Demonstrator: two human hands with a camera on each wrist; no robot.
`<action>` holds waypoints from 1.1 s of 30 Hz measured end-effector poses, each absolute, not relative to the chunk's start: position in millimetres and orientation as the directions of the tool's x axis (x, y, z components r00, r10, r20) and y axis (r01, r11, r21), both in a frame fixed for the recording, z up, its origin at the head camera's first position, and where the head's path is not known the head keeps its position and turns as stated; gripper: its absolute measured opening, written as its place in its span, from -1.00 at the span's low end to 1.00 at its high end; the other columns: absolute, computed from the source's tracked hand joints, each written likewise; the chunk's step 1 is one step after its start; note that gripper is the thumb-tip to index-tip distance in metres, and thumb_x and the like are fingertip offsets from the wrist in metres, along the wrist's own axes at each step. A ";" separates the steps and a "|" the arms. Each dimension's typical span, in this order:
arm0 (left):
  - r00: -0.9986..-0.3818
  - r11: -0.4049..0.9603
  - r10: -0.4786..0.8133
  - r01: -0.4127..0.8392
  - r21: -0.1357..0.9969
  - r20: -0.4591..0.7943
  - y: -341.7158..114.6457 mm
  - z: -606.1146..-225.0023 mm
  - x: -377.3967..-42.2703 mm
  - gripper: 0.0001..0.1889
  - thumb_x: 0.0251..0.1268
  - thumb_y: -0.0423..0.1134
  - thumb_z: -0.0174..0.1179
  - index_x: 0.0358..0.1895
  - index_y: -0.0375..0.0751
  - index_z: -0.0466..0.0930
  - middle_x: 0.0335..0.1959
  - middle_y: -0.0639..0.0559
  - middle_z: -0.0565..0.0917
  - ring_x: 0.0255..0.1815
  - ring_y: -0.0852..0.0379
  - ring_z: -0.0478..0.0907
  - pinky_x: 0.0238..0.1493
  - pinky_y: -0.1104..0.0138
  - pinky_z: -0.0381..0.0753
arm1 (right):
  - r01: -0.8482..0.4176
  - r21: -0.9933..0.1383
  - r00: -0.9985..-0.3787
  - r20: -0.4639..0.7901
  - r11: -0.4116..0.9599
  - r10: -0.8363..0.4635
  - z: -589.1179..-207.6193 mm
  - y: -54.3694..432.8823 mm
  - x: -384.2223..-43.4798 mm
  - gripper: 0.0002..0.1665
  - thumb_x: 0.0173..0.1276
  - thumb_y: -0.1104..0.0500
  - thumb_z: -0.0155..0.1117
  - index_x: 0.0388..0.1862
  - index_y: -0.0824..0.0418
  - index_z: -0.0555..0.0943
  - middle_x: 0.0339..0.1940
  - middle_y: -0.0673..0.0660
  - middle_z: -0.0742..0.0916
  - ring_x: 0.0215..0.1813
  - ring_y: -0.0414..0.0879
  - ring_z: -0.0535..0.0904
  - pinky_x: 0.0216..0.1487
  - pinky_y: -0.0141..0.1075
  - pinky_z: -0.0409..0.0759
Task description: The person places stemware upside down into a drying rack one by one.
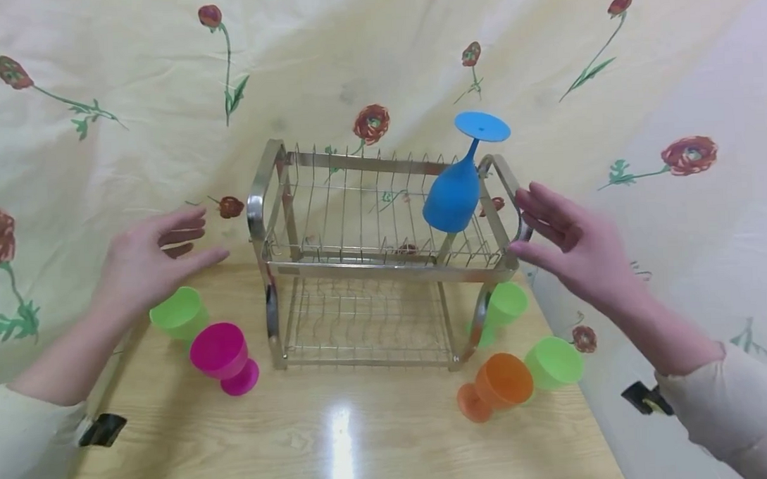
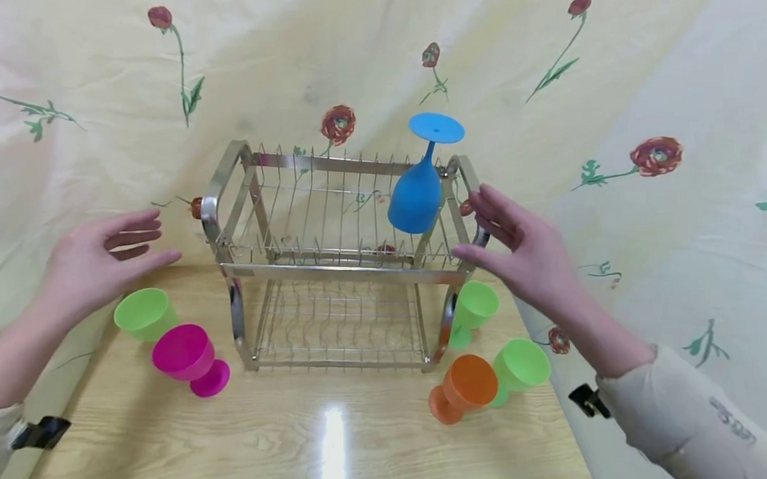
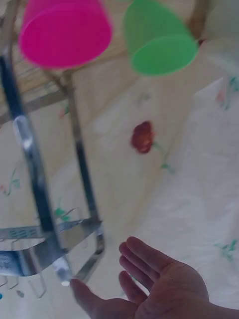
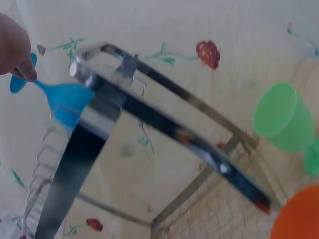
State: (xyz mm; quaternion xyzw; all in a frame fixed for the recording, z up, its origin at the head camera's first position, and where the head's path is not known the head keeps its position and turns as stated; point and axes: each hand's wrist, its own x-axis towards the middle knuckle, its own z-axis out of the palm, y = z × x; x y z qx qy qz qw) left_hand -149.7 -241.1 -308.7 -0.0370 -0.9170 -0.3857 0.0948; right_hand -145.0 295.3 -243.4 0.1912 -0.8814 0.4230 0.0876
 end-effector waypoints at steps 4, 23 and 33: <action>-0.987 0.705 0.031 0.135 0.696 0.160 -259.6 -326.3 -136.4 -0.04 0.22 0.12 0.59 0.60 -0.19 0.38 0.46 -0.32 0.55 0.35 -0.41 0.58 0.25 0.08 0.70 | -0.475 -0.724 -0.879 0.364 0.500 -0.307 -264.8 286.2 -123.3 0.17 0.18 0.53 0.58 0.71 0.17 0.25 0.63 0.26 0.46 0.53 -0.25 0.49 0.40 -0.50 0.49; -0.991 0.603 0.010 0.114 0.790 0.135 -281.9 -452.7 -69.9 0.20 -0.01 -0.13 0.74 0.66 -0.34 0.16 0.49 -0.41 0.41 0.37 -0.41 0.41 0.09 0.86 0.33 | -0.428 -0.787 -0.878 0.246 0.445 -0.410 -379.9 245.3 -76.5 0.13 0.15 0.25 0.73 0.66 0.25 0.35 0.60 0.21 0.51 0.53 0.05 0.50 0.46 -0.47 0.44; -0.995 0.557 -0.005 0.082 0.826 0.102 -270.8 -492.5 -65.8 0.31 -0.05 -0.11 0.76 0.69 -0.37 0.04 0.54 -0.44 0.35 0.47 -0.43 0.35 0.15 0.87 0.26 | -0.303 -0.850 -0.901 0.108 0.431 -0.421 -432.1 223.0 -82.6 0.11 0.22 0.08 0.71 0.67 0.21 0.33 0.64 0.16 0.47 0.56 0.21 0.47 0.52 -0.06 0.48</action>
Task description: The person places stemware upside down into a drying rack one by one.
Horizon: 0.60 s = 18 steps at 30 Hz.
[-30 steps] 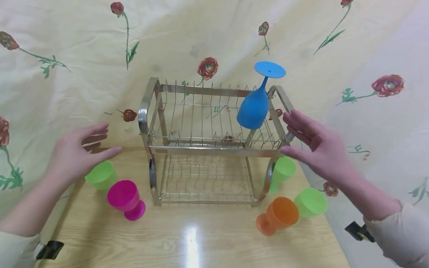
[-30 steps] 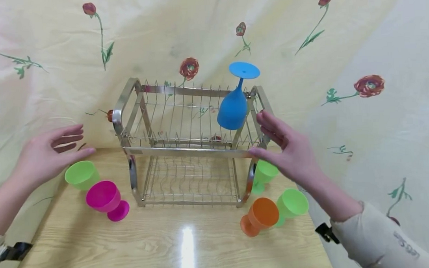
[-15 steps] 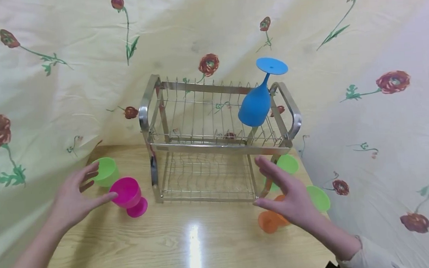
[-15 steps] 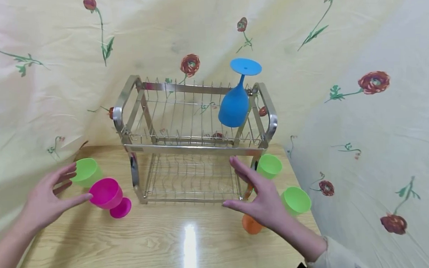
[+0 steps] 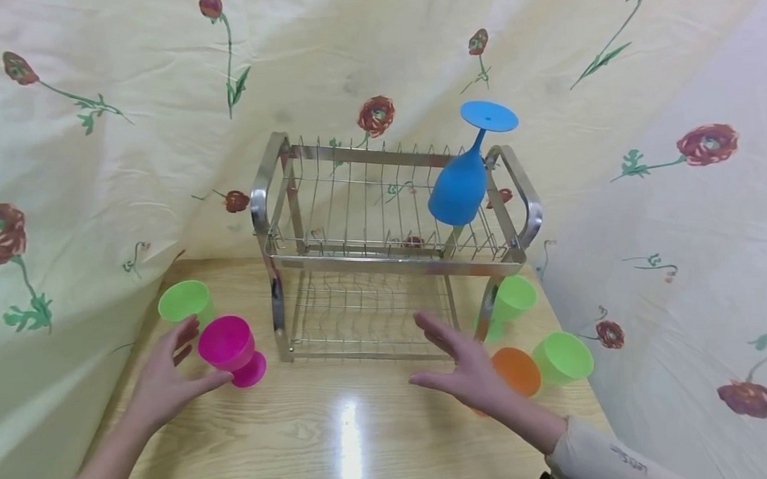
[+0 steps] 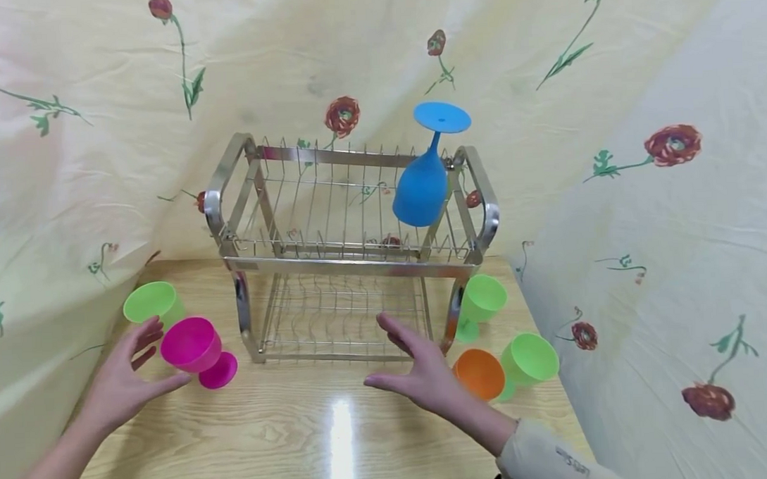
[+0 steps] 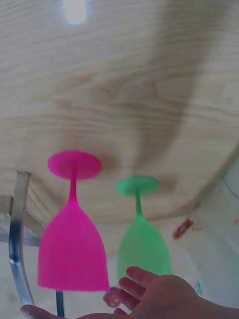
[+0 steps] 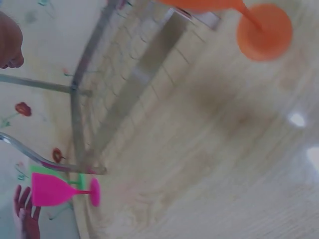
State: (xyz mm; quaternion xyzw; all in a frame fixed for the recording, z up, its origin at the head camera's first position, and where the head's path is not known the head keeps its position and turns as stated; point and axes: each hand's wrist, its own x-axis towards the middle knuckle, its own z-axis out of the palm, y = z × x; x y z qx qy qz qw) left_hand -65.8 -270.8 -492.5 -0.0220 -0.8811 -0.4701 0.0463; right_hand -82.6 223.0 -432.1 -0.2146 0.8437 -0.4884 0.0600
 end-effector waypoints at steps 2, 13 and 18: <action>-0.995 0.545 -0.012 0.074 0.835 0.096 -267.8 -497.6 -66.6 0.31 -0.04 -0.10 0.76 0.70 -0.36 0.03 0.55 -0.42 0.34 0.48 -0.43 0.34 0.15 0.86 0.26 | -0.272 -0.865 -0.905 0.080 0.422 -0.419 -439.9 219.6 -83.2 0.11 0.24 0.07 0.70 0.67 0.22 0.33 0.64 0.17 0.46 0.56 0.23 0.45 0.53 0.00 0.45; -0.993 0.547 -0.113 -0.026 0.837 0.043 -256.6 -510.1 -72.2 0.18 0.06 -0.02 0.71 0.65 -0.32 0.15 0.49 -0.31 0.44 0.47 -0.30 0.40 0.17 0.76 0.36 | -0.211 -0.900 -0.912 0.040 0.382 -0.408 -469.3 209.6 -85.3 0.05 0.26 0.11 0.68 0.63 0.31 0.36 0.59 0.25 0.52 0.55 0.25 0.47 0.55 -0.06 0.45; -0.989 0.544 -0.145 -0.078 0.835 0.002 -253.1 -509.7 -73.3 0.13 0.10 0.00 0.68 0.64 -0.30 0.19 0.46 -0.31 0.46 0.45 -0.28 0.42 0.43 0.13 0.61 | -0.210 -0.914 -0.902 0.044 0.346 -0.430 -479.6 204.5 -87.0 0.00 0.30 0.15 0.65 0.60 0.39 0.37 0.56 0.32 0.52 0.54 0.31 0.46 0.54 0.04 0.44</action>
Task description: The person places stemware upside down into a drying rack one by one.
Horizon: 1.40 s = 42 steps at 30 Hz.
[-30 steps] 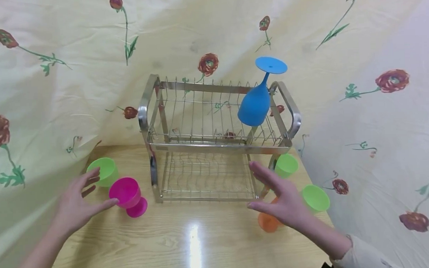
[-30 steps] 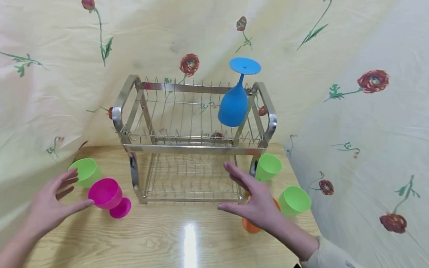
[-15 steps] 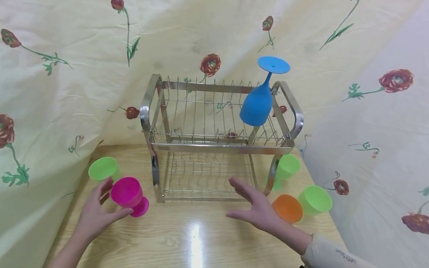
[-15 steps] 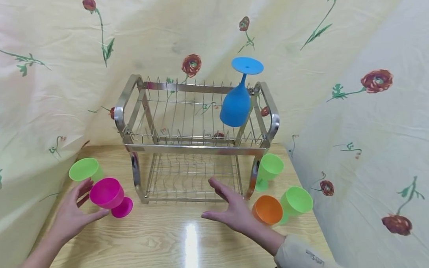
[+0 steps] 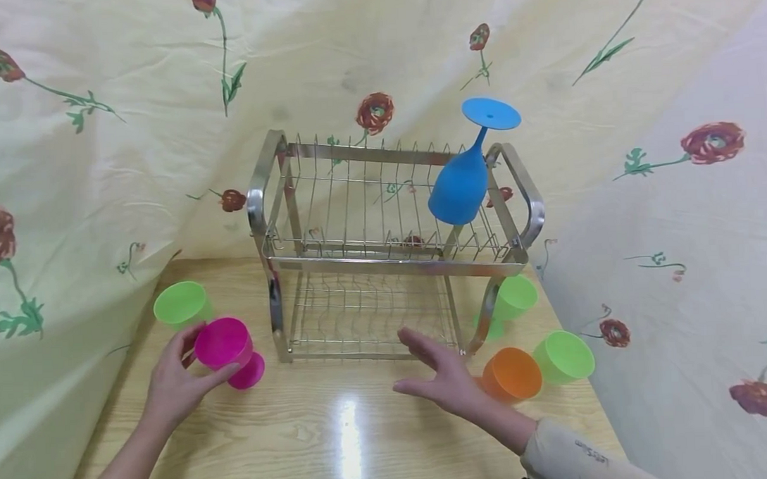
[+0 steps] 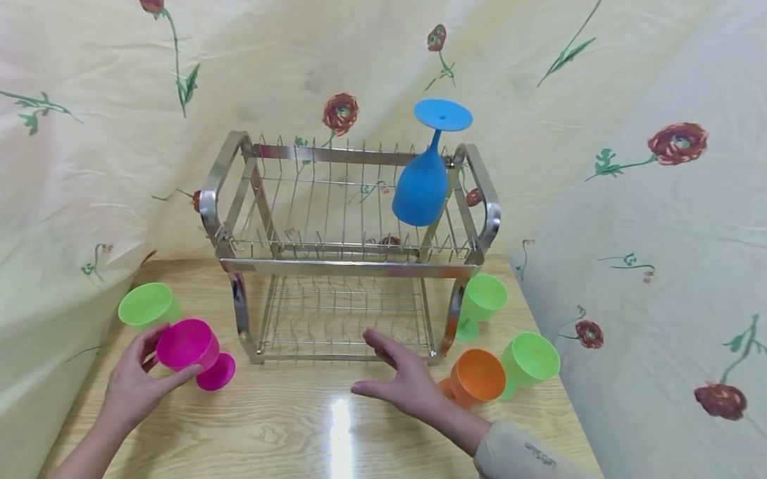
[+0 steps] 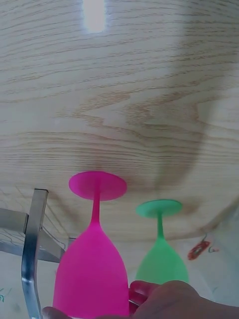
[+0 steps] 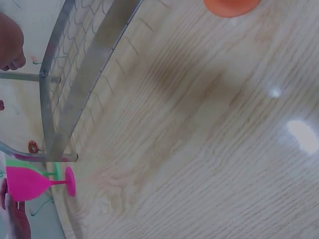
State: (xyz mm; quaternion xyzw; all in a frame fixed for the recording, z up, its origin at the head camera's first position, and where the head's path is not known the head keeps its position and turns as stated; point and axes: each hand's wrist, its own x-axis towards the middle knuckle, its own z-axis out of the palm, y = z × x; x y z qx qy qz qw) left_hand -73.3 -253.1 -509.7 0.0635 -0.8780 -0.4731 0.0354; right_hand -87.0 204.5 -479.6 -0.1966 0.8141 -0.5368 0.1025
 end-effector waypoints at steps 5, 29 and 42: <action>-0.985 0.558 -0.172 -0.091 0.825 0.008 -251.2 -510.1 -73.1 0.10 0.09 0.02 0.69 0.61 -0.33 0.25 0.41 -0.33 0.49 0.40 -0.29 0.45 0.39 -0.23 0.55 | -0.161 -0.925 -0.899 -0.006 0.343 -0.439 -482.4 197.9 -83.9 0.02 0.29 0.14 0.65 0.62 0.36 0.35 0.59 0.27 0.51 0.58 0.24 0.43 0.57 -0.03 0.41; -0.998 0.460 0.059 0.048 0.886 0.023 -217.8 -438.3 -54.2 -0.11 0.14 -0.16 0.66 0.51 -0.26 0.40 0.28 -0.20 0.65 0.16 0.42 0.56 0.17 0.67 0.53 | -0.267 -0.899 -0.803 0.008 0.348 -0.595 -475.5 146.4 -92.2 0.01 0.27 0.03 0.67 0.61 0.26 0.41 0.56 0.12 0.56 0.53 0.08 0.51 0.57 -0.17 0.45; -0.976 0.159 0.215 0.058 0.986 0.023 -148.1 -428.6 -74.2 -0.15 0.13 -0.30 0.64 0.49 -0.25 0.42 0.30 -0.24 0.61 0.30 -0.23 0.61 0.21 0.30 0.74 | -0.282 -0.896 -0.786 0.012 0.342 -0.618 -476.2 140.8 -99.1 -0.17 0.29 0.09 0.67 0.50 0.22 0.56 0.40 0.08 0.71 0.37 -0.02 0.67 0.41 -0.21 0.62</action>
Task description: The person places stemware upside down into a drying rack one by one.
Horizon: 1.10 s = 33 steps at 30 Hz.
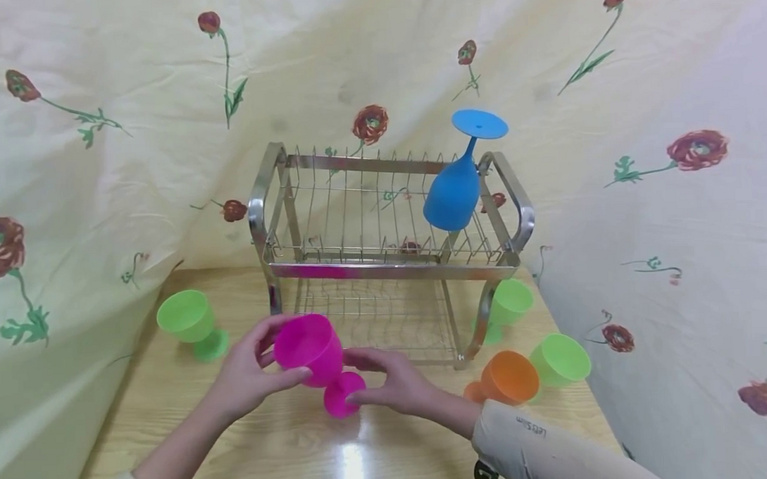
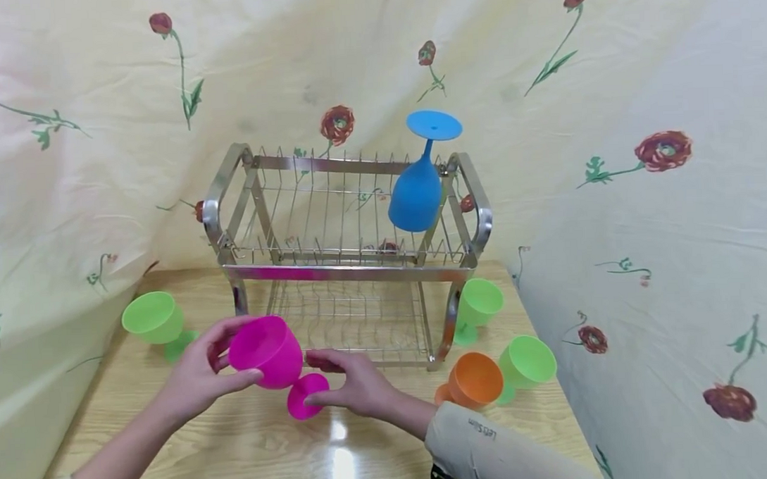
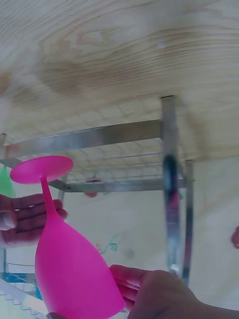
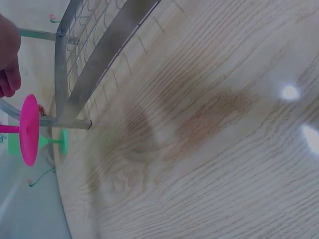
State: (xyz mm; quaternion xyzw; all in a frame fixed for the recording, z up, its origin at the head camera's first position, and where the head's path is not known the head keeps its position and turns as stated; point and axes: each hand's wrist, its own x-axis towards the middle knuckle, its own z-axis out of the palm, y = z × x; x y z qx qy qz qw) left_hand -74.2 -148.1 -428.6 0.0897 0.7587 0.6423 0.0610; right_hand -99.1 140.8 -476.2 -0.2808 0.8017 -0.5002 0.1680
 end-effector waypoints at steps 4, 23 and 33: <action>-0.974 0.134 0.227 0.037 0.990 0.005 -136.1 -430.2 -77.5 -0.15 0.12 -0.29 0.64 0.49 -0.21 0.41 0.32 -0.24 0.60 0.31 -0.23 0.62 0.21 0.27 0.74 | -0.300 -0.895 -0.790 0.040 0.329 -0.612 -474.9 143.7 -101.8 -0.31 0.31 0.16 0.64 0.40 0.22 0.64 0.27 0.09 0.78 0.24 -0.02 0.75 0.31 -0.20 0.70; -0.983 0.008 0.180 0.029 1.000 0.027 -121.3 -440.5 -79.5 -0.16 0.12 -0.39 0.60 0.50 -0.28 0.40 0.33 -0.27 0.59 0.35 -0.24 0.59 0.27 0.26 0.71 | -0.390 -0.864 -0.799 0.147 0.317 -0.583 -479.2 146.6 -104.3 -0.77 0.39 0.32 0.52 0.01 0.26 0.79 -0.13 0.13 0.88 -0.12 -0.22 0.81 -0.03 -0.29 0.82; -0.962 0.051 0.268 0.068 0.996 0.052 -128.9 -441.3 -82.3 -0.07 0.15 -0.34 0.60 0.58 -0.28 0.29 0.44 -0.28 0.52 0.42 -0.28 0.54 0.32 0.21 0.68 | -0.449 -0.828 -0.771 0.170 0.335 -0.614 -475.3 154.5 -106.3 -0.75 0.41 0.34 0.50 0.04 0.30 0.78 -0.11 0.15 0.88 -0.11 -0.18 0.83 -0.03 -0.38 0.80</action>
